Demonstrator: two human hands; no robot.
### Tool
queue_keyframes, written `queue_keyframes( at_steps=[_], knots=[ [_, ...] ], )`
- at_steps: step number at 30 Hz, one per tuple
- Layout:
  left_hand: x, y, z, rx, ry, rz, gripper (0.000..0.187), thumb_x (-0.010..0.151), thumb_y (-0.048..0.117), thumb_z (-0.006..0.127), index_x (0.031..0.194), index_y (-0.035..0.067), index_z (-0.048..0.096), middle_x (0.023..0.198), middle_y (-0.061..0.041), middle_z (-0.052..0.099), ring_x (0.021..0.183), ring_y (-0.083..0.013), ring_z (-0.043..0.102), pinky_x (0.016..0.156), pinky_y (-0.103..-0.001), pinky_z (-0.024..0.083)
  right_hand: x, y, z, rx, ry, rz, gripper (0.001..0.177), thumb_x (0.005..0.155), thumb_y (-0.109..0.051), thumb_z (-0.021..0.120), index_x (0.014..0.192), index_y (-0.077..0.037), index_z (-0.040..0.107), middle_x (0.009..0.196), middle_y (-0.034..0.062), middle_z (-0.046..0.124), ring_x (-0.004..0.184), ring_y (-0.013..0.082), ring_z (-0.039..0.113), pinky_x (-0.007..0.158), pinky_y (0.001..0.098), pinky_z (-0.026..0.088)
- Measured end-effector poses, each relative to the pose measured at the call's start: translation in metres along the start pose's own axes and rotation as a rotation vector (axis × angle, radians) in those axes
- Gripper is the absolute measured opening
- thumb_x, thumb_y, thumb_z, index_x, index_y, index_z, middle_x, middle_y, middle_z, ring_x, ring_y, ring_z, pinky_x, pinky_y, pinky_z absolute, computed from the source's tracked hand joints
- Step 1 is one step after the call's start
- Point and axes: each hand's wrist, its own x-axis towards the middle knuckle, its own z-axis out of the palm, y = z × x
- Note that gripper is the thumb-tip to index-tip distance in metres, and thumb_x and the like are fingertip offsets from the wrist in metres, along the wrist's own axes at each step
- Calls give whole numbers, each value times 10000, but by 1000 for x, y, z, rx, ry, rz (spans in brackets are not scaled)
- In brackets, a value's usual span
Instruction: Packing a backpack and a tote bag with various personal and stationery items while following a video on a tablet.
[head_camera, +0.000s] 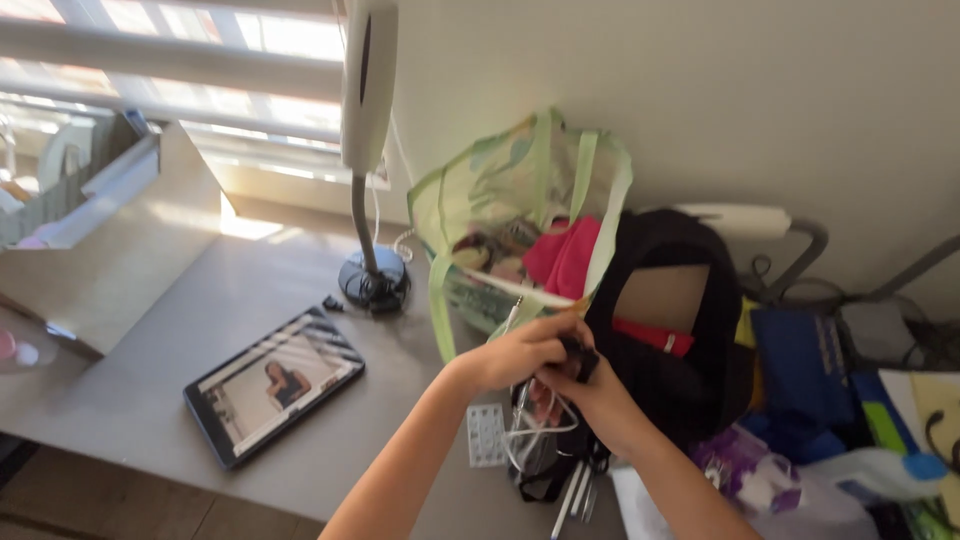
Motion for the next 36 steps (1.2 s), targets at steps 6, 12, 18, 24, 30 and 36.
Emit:
queue_keyframes(
  at_steps=[6, 12, 18, 24, 30, 36],
  knots=[
    [-48, -20, 2, -231, 270, 215, 297, 1029, 85, 500, 1298, 4, 595, 1146, -89, 634, 1096, -174, 613, 976, -327, 516, 3, 54, 15, 352, 108, 90, 102, 962, -107, 620, 911, -19, 625, 775, 109, 655, 619, 175, 608, 535, 317, 472],
    [-105, -36, -12, -273, 483, 124, 243, 1014, 65, 497, 1219, 0, 610, 1158, -64, 641, 1076, -132, 643, 882, -301, 556, 2, 66, 60, 512, 120, 204, 276, 924, -97, 582, 1187, -113, 665, 735, 33, 592, 608, 112, 535, 510, 263, 405],
    [-134, -55, -33, -201, 299, -169, 172, 1026, 105, 593, 1178, 27, 610, 843, -19, 646, 709, -77, 513, 638, -261, 455, 15, 111, 75, 664, 29, 137, 209, 976, -117, 630, 1183, -93, 616, 793, 69, 596, 680, 151, 597, 559, 279, 451],
    [-155, -82, -61, -406, 451, -132, 165, 1012, 100, 594, 1102, -31, 637, 711, 29, 557, 606, -46, 398, 528, -234, 311, 26, 84, 103, 329, 33, -89, 149, 925, -150, 641, 1056, -103, 589, 1264, 55, 650, 1208, 132, 629, 883, 277, 517],
    [-168, -112, -83, -340, 538, -138, 234, 1019, 141, 573, 1047, -32, 728, 623, 65, 429, 574, -45, 360, 523, -232, 280, 33, 120, 78, 563, 276, -135, 134, 935, -53, 659, 1022, -73, 558, 1030, 124, 637, 929, 209, 644, 822, 336, 548],
    [-176, -123, -101, -368, 623, -147, 246, 1027, 154, 568, 997, -25, 733, 605, 53, 415, 570, -59, 342, 529, -243, 264, 29, 135, 56, 680, 346, -160, 91, 1009, -156, 596, 1064, -84, 591, 933, 105, 656, 817, 222, 640, 652, 336, 488]
  ],
)
